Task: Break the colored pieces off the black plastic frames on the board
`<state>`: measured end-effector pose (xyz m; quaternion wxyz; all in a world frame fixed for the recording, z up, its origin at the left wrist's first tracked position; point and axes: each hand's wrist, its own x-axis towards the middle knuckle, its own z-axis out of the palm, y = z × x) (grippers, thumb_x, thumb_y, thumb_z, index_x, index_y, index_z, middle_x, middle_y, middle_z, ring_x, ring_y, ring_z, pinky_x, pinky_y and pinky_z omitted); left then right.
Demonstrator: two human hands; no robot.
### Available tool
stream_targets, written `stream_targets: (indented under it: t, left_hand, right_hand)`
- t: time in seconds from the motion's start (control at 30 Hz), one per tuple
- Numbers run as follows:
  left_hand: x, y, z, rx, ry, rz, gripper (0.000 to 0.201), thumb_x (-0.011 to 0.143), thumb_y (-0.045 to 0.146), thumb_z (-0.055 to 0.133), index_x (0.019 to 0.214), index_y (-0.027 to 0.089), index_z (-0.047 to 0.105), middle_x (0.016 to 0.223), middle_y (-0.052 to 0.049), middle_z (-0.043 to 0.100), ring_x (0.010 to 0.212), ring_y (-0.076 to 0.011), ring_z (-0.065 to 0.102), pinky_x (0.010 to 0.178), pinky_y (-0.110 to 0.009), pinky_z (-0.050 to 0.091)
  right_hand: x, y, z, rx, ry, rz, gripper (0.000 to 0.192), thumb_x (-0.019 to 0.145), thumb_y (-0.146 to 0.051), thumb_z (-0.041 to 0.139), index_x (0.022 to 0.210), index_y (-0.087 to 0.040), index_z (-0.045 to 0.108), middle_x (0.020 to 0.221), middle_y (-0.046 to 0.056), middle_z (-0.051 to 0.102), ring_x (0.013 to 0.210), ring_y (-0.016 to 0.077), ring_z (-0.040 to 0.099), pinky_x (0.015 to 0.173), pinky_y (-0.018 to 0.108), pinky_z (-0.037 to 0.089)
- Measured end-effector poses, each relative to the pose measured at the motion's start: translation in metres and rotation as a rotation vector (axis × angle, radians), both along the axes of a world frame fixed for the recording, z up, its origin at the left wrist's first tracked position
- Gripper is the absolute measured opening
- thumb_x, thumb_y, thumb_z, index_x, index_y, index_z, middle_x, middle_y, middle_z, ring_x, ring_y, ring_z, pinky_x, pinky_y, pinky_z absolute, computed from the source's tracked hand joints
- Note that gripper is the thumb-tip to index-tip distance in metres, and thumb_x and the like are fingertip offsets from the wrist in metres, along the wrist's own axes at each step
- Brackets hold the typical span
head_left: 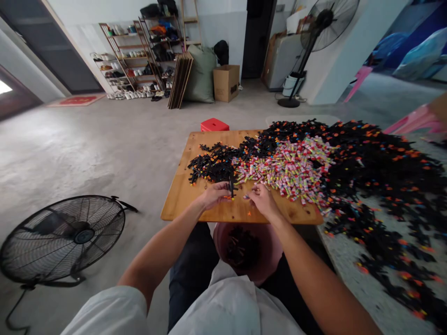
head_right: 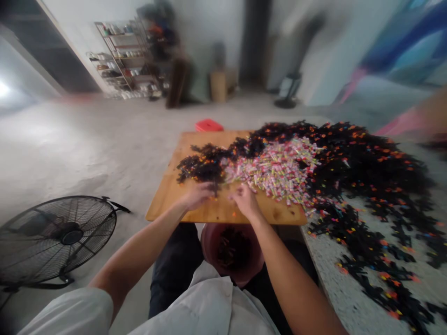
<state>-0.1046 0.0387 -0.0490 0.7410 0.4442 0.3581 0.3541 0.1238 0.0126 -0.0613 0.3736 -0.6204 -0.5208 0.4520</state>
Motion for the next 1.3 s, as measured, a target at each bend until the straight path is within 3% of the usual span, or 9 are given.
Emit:
stream_targets:
  t: [0.13, 0.33, 0.5, 0.6, 0.77, 0.87, 1.0, 1.1, 1.3]
  left_hand:
    - [0.016, -0.007, 0.005, -0.027, -0.079, 0.066, 0.041, 0.065, 0.022, 0.086, 0.103, 0.014, 0.072, 0.098, -0.004, 0.071, 0.082, -0.0121, 0.065, 0.08, -0.027, 0.055]
    - [0.03, -0.02, 0.013, 0.044, 0.031, 0.052, 0.03, 0.073, 0.033, 0.08, 0.095, 0.017, 0.067, 0.077, 0.004, 0.06, 0.061, -0.0072, 0.051, 0.054, -0.019, 0.039]
    - [0.033, -0.022, 0.019, 0.387, 0.265, 0.086, 0.043, 0.089, 0.056, 0.068, 0.081, 0.014, 0.065, 0.069, 0.003, 0.057, 0.063, -0.0083, 0.049, 0.058, -0.021, 0.038]
    - [0.034, -0.02, 0.017, 0.539, 0.297, 0.087, 0.035, 0.092, 0.047, 0.067, 0.088, 0.013, 0.069, 0.079, -0.001, 0.067, 0.072, -0.0114, 0.059, 0.068, -0.023, 0.047]
    - [0.036, -0.026, 0.015, 0.535, 0.27, 0.019, 0.026, 0.089, 0.025, 0.063, 0.111, 0.01, 0.066, 0.089, -0.007, 0.073, 0.076, -0.0141, 0.068, 0.074, -0.027, 0.055]
    - [0.038, -0.032, 0.02, 0.632, 0.367, -0.047, 0.031, 0.086, 0.019, 0.063, 0.116, 0.011, 0.066, 0.092, -0.006, 0.073, 0.075, -0.014, 0.067, 0.072, -0.027, 0.055]
    - [0.04, -0.036, 0.028, 0.849, 0.47, -0.006, 0.029, 0.096, 0.028, 0.06, 0.12, 0.015, 0.07, 0.109, -0.009, 0.074, 0.098, -0.0202, 0.068, 0.091, -0.031, 0.054]
    - [0.04, -0.037, 0.032, 0.847, 0.44, -0.024, 0.035, 0.103, 0.039, 0.055, 0.124, 0.017, 0.072, 0.117, -0.011, 0.073, 0.11, -0.0237, 0.067, 0.1, -0.032, 0.05]
    - [0.036, -0.041, 0.032, 0.65, 0.444, -0.084, 0.049, 0.103, 0.056, 0.051, 0.121, 0.015, 0.071, 0.08, -0.003, 0.062, 0.07, -0.0144, 0.055, 0.07, -0.024, 0.047]
  right_hand:
    - [-0.014, -0.022, -0.002, 0.117, 0.441, -0.074, 0.045, 0.081, -0.049, 0.074, 0.111, -0.023, 0.054, 0.092, 0.002, 0.075, 0.068, 0.0173, 0.069, 0.054, 0.024, 0.049]
    - [-0.013, -0.036, 0.007, 0.236, 0.283, 0.012, 0.04, 0.088, -0.038, 0.067, 0.122, -0.024, 0.051, 0.098, 0.004, 0.074, 0.083, 0.019, 0.071, 0.068, 0.029, 0.053]
    - [-0.007, -0.038, 0.016, 0.321, 0.164, 0.115, 0.047, 0.089, -0.033, 0.07, 0.131, -0.025, 0.053, 0.105, 0.005, 0.075, 0.09, 0.0201, 0.072, 0.081, 0.035, 0.056]
    - [-0.005, -0.038, 0.018, 0.287, 0.231, 0.061, 0.04, 0.085, -0.038, 0.077, 0.119, -0.024, 0.062, 0.098, 0.003, 0.075, 0.084, 0.0192, 0.072, 0.074, 0.032, 0.057]
    - [-0.001, -0.033, 0.019, 0.2, 0.64, -0.198, 0.038, 0.074, -0.041, 0.087, 0.098, -0.023, 0.065, 0.081, -0.002, 0.073, 0.069, 0.0148, 0.069, 0.051, 0.021, 0.051]
    - [0.001, -0.033, 0.02, 0.146, 0.838, -0.247, 0.041, 0.066, -0.037, 0.093, 0.092, -0.023, 0.064, 0.081, -0.002, 0.074, 0.068, 0.0129, 0.07, 0.053, 0.02, 0.054]
    - [0.002, -0.035, 0.02, 0.146, 0.896, -0.209, 0.039, 0.068, -0.036, 0.093, 0.092, -0.024, 0.064, 0.085, -0.001, 0.077, 0.072, 0.0144, 0.073, 0.058, 0.022, 0.06]
    - [0.003, -0.039, 0.019, 0.187, 0.832, -0.202, 0.037, 0.071, -0.038, 0.09, 0.092, -0.026, 0.062, 0.092, 0.0, 0.078, 0.078, 0.0177, 0.075, 0.062, 0.027, 0.062]
    - [0.007, -0.046, 0.023, 0.272, 0.603, -0.157, 0.034, 0.08, -0.042, 0.083, 0.098, -0.026, 0.06, 0.098, 0.002, 0.078, 0.078, 0.0176, 0.072, 0.071, 0.033, 0.062]
